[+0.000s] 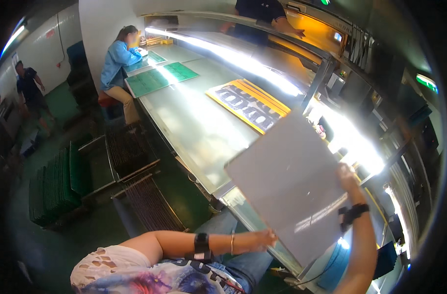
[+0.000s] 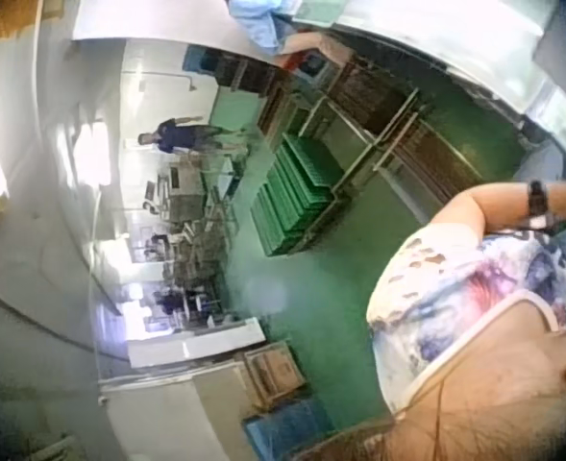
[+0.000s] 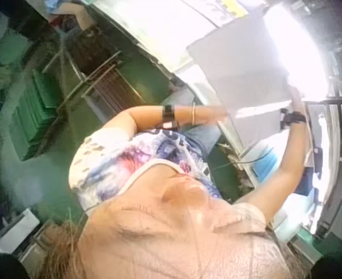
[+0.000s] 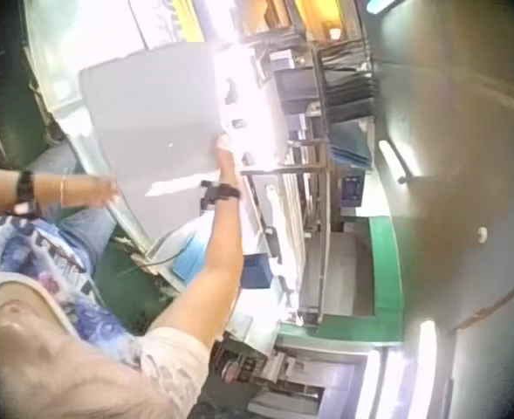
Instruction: Inspecting and organizing large circuit boards or panels on an illuminated workbench.
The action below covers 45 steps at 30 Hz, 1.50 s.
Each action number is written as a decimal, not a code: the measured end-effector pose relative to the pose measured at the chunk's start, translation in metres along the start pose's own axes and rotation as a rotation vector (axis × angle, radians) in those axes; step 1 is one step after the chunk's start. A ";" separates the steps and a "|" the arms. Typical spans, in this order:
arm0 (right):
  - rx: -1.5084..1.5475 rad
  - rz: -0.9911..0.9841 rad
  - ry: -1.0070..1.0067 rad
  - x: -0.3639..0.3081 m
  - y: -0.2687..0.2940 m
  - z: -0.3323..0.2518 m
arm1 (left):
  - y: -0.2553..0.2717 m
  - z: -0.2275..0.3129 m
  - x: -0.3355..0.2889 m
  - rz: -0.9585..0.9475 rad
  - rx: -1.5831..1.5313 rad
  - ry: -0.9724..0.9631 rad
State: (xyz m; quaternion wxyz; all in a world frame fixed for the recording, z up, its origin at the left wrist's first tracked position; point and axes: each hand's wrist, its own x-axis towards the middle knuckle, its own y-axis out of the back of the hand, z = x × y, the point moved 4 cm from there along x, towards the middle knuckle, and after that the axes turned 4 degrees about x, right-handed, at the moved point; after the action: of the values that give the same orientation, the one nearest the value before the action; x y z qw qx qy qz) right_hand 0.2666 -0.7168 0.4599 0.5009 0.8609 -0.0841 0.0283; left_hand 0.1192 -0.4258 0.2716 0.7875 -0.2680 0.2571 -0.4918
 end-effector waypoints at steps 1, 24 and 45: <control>-0.182 0.029 0.071 -0.003 -0.008 0.033 | -0.018 -0.009 0.003 -0.038 -0.015 0.120; -0.517 0.260 0.801 0.279 -0.105 -0.296 | 0.211 0.138 -0.120 1.386 1.932 -0.257; -0.289 0.009 1.199 0.005 -0.240 -0.344 | 0.207 0.243 -0.193 0.178 -0.450 -1.036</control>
State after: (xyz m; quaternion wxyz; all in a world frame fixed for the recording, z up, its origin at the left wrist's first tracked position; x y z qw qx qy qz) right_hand 0.3257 -0.3032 0.4251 0.5726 0.6182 0.2054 0.4977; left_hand 0.3392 -0.1317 0.3351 0.7726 -0.6126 -0.0427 -0.1612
